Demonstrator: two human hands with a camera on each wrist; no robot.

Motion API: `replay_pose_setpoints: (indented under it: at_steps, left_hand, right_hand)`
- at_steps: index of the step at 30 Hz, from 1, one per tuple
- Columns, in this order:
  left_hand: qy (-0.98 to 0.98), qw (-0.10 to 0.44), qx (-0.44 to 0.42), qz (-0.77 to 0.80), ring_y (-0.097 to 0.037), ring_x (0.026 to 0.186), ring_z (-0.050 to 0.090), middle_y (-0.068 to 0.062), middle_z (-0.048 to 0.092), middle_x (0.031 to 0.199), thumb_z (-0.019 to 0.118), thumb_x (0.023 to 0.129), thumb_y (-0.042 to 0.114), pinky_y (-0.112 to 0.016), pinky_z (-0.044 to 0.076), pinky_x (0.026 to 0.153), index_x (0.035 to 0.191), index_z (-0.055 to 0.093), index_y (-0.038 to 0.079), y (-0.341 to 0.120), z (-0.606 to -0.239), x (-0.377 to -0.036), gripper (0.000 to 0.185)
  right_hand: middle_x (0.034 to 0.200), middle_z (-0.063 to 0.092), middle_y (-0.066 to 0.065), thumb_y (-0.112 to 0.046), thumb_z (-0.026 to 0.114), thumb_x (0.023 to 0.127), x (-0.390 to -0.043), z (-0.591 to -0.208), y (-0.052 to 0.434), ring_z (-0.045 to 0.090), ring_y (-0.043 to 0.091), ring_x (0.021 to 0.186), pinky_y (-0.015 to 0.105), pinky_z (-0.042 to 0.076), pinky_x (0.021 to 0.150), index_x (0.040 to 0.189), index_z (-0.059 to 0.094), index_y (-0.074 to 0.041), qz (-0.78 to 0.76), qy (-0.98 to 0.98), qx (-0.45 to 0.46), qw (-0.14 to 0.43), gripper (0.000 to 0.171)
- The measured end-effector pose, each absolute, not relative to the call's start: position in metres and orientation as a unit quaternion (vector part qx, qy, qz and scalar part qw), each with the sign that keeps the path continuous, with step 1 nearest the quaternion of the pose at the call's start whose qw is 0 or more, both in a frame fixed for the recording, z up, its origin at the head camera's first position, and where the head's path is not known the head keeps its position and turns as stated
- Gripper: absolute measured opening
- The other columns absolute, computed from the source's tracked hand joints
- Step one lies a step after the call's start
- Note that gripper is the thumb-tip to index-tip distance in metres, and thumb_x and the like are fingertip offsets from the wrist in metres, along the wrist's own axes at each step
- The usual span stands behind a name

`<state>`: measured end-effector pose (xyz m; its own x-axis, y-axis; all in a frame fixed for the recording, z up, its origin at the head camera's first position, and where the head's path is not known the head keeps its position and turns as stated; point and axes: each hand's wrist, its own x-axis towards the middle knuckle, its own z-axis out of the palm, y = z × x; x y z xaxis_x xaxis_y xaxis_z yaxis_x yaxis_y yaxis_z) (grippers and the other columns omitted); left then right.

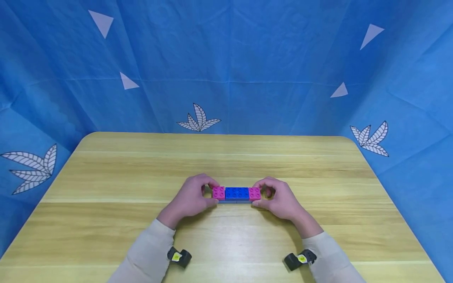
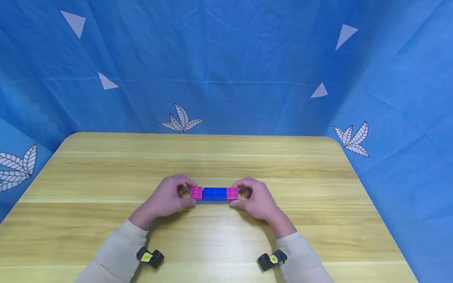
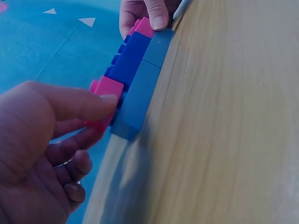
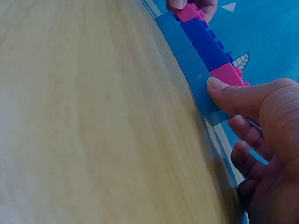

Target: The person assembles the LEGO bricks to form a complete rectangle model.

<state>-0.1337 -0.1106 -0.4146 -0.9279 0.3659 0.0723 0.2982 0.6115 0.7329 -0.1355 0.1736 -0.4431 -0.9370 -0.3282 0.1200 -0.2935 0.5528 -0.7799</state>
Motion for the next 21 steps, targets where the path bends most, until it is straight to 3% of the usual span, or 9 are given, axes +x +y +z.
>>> replay_pose_setpoints:
  at_steps: [21]
  left_hand:
    - [0.900,0.025,0.204,0.383,-0.017,0.068,0.048,0.006,0.055,0.082,0.085,0.070,0.023,-0.030,0.042,0.058,0.098,0.068,0.019,-0.1072,-0.4188,-0.1334,0.033]
  right_hand:
    - [0.076,0.053,0.006,-0.021,0.087,0.065,-0.1359,-0.4445,0.1733,0.046,0.020,0.069,0.030,0.037,0.059,0.094,0.065,-0.029,-0.437,0.882,-0.172,0.017,0.036]
